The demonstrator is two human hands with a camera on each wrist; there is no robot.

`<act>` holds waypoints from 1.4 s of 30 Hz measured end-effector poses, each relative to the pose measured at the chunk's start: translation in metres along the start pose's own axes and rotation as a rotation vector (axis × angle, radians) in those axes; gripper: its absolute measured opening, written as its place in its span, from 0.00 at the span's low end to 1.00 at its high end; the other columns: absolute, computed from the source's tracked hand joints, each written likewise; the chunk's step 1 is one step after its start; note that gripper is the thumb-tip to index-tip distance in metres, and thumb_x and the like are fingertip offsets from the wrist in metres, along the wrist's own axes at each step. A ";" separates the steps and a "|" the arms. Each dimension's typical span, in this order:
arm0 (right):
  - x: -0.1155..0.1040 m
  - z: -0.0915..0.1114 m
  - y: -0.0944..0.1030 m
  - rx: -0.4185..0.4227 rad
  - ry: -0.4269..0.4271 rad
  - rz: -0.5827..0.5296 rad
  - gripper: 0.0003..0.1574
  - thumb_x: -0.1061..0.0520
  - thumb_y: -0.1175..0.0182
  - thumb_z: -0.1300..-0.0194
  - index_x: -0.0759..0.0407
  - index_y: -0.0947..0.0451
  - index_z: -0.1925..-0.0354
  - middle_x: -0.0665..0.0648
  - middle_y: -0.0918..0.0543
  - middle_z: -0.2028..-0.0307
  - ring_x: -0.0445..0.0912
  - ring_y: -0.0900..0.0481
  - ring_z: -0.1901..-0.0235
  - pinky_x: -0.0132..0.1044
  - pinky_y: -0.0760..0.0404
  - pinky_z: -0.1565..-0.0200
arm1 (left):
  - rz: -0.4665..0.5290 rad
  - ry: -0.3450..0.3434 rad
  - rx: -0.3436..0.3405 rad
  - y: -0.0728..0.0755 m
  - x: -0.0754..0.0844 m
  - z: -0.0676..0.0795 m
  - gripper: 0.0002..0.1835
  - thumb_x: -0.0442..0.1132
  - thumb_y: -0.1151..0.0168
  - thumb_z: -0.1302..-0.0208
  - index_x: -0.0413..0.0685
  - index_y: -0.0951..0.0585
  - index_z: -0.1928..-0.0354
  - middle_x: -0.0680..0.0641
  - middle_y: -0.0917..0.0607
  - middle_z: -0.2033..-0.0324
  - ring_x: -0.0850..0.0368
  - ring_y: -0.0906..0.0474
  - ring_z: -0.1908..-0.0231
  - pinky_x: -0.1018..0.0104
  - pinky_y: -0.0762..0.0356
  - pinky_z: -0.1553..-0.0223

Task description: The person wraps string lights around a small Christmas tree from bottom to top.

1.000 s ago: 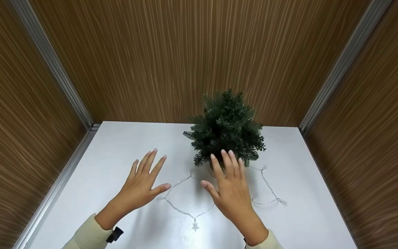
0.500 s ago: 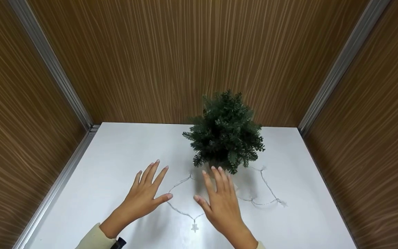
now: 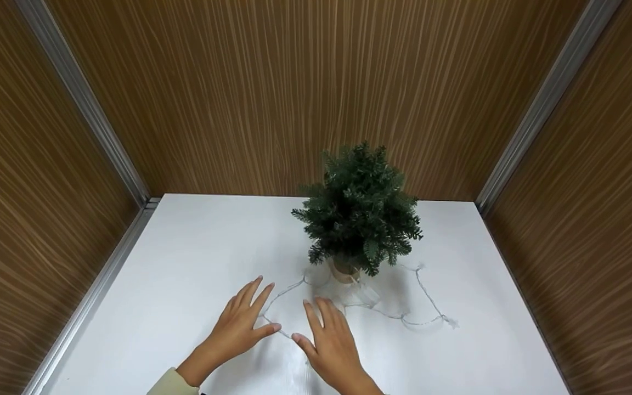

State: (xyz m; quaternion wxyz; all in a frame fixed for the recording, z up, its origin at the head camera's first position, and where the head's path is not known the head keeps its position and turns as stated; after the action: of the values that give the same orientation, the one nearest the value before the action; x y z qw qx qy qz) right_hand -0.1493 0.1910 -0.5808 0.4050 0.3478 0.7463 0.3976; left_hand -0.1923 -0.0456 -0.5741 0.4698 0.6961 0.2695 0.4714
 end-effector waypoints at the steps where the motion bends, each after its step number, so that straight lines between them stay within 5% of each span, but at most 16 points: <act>1: 0.001 0.001 -0.004 -0.007 -0.002 -0.003 0.43 0.37 0.43 0.28 0.55 0.39 0.25 0.63 0.34 0.29 0.59 0.36 0.29 0.60 0.32 0.34 | 0.007 -0.002 0.002 -0.004 -0.002 0.000 0.48 0.69 0.43 0.34 0.58 0.48 0.20 0.42 0.50 0.21 0.40 0.50 0.23 0.36 0.43 0.29; 12: 0.013 0.004 -0.037 -0.079 -0.059 -0.067 0.40 0.33 0.45 0.29 0.55 0.30 0.30 0.56 0.25 0.36 0.53 0.27 0.36 0.53 0.23 0.42 | 0.067 -0.029 -0.004 -0.040 -0.023 -0.009 0.44 0.65 0.36 0.38 0.60 0.37 0.23 0.47 0.34 0.26 0.45 0.34 0.31 0.43 0.33 0.35; 22: 0.013 -0.005 -0.055 -0.094 -0.073 -0.119 0.20 0.48 0.31 0.35 0.56 0.16 0.48 0.52 0.18 0.49 0.48 0.21 0.49 0.46 0.17 0.52 | 0.048 -0.071 0.015 -0.066 -0.037 -0.020 0.34 0.56 0.28 0.43 0.61 0.24 0.33 0.53 0.19 0.40 0.54 0.26 0.44 0.57 0.27 0.46; 28: 0.013 -0.008 -0.062 -0.060 -0.075 -0.176 0.16 0.52 0.30 0.37 0.57 0.15 0.52 0.52 0.17 0.54 0.49 0.21 0.54 0.44 0.18 0.55 | 0.073 -0.099 0.032 -0.074 -0.042 -0.025 0.30 0.51 0.26 0.43 0.58 0.20 0.38 0.53 0.15 0.47 0.54 0.24 0.49 0.59 0.27 0.49; 42: 0.017 -0.010 -0.077 -0.133 -0.191 -0.333 0.15 0.53 0.30 0.37 0.59 0.15 0.55 0.53 0.16 0.60 0.45 0.25 0.61 0.38 0.23 0.60 | 0.120 -0.118 0.009 -0.085 -0.050 -0.030 0.15 0.49 0.27 0.43 0.58 0.13 0.53 0.58 0.14 0.56 0.59 0.26 0.55 0.62 0.33 0.52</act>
State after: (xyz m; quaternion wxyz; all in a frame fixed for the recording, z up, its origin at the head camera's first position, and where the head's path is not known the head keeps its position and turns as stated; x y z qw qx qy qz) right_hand -0.1808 0.1684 -0.6501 0.5561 0.2283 0.7237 0.3389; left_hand -0.2348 -0.0396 -0.6682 0.4526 0.7398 0.2010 0.4555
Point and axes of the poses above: each hand's wrist, its own z-axis away from the middle knuckle, its own y-axis out of the back of the hand, x = y × z, the point moved 1 cm from there along -z, towards the middle knuckle
